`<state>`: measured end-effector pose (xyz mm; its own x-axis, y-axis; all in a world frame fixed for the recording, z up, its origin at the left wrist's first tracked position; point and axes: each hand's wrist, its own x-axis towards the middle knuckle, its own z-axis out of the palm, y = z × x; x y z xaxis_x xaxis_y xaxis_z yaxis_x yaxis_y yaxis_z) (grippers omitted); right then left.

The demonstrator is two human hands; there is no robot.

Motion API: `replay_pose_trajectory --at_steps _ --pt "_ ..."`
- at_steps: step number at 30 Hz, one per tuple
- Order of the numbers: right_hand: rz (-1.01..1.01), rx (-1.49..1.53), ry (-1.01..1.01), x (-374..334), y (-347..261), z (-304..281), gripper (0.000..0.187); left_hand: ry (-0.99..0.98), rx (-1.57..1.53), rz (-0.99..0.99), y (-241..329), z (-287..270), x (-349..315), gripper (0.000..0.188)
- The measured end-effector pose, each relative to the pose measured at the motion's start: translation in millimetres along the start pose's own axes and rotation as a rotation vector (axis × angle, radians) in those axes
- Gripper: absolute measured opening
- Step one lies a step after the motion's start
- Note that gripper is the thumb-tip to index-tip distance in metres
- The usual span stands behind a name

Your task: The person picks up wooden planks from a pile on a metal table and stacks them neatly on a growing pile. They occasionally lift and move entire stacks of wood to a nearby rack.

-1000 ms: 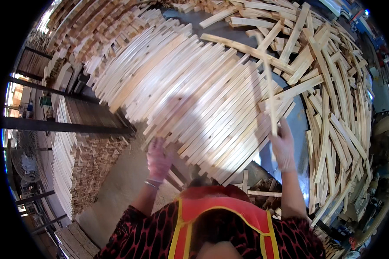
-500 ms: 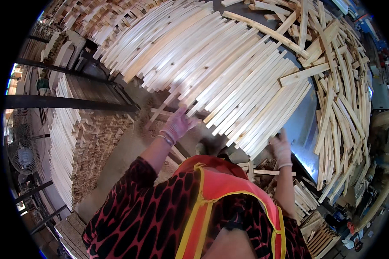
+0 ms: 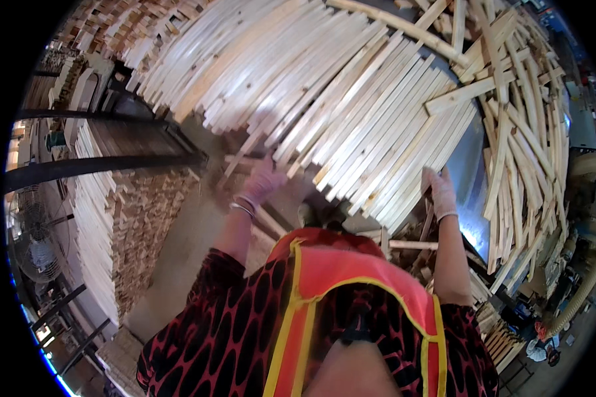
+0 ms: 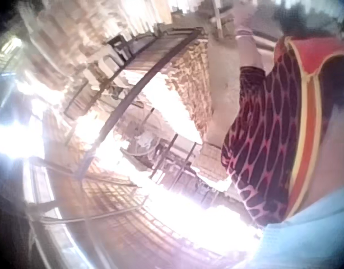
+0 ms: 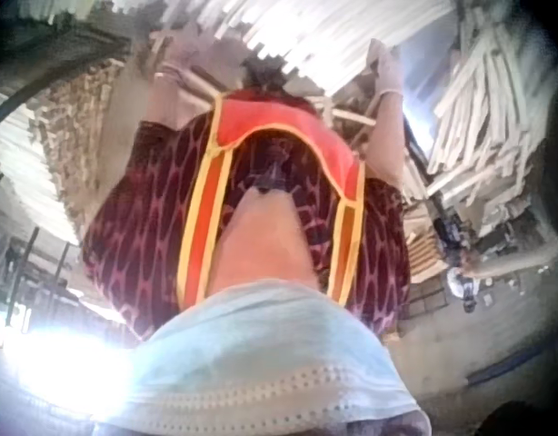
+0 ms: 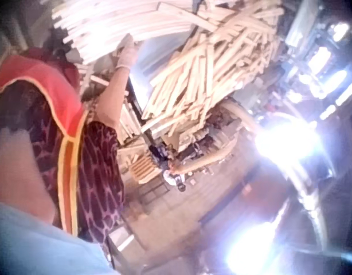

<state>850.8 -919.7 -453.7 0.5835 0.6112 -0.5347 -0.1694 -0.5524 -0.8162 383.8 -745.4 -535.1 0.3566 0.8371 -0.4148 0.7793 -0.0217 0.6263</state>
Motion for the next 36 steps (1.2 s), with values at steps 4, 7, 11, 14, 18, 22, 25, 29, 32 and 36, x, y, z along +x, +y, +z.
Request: replay_pose_trajectory --at_steps 4,7,11,14,18,22,25,29,32,36 --pt "-0.027 -0.059 0.012 19.9 18.9 -4.1 0.070 0.009 -0.332 0.228 -16.0 8.5 13.0 0.071" --pt "-0.040 -0.321 0.105 27.9 14.1 -22.5 0.078 0.123 -0.935 -0.396 88.1 34.8 -10.5 0.064" --pt "-0.066 -0.247 0.113 48.2 19.7 -77.7 0.085 -0.327 -0.550 -0.142 72.5 62.2 -36.5 0.069" --pt "-0.018 -0.224 0.023 61.2 11.0 -103.4 0.076 -0.173 -0.279 0.046 97.4 57.3 15.3 0.090" --pt "-0.132 -0.343 0.087 62.8 8.8 -87.2 0.051 -0.118 -0.362 0.127 166.0 62.1 60.1 0.107" --pt "-0.110 -0.118 -0.023 -14.7 -12.9 -52.8 0.068 -0.194 -0.393 0.094 86.9 106.8 54.4 0.115" --pt "-0.149 0.199 -0.062 -37.6 58.1 -34.6 0.083 -0.281 -0.159 0.090 61.7 78.9 34.6 0.120" --pt "-0.121 -0.098 -0.313 -80.3 62.9 -20.8 0.086 -0.246 -0.252 0.033 74.7 55.6 -15.6 0.123" --pt "-0.103 0.024 -0.405 -50.2 19.1 98.9 0.086 -0.252 -0.271 0.061 83.4 59.0 -1.9 0.121" --pt "-0.098 0.097 -0.425 -39.2 1.3 142.0 0.085 -0.250 -0.352 0.118 114.2 37.1 -18.7 0.118"
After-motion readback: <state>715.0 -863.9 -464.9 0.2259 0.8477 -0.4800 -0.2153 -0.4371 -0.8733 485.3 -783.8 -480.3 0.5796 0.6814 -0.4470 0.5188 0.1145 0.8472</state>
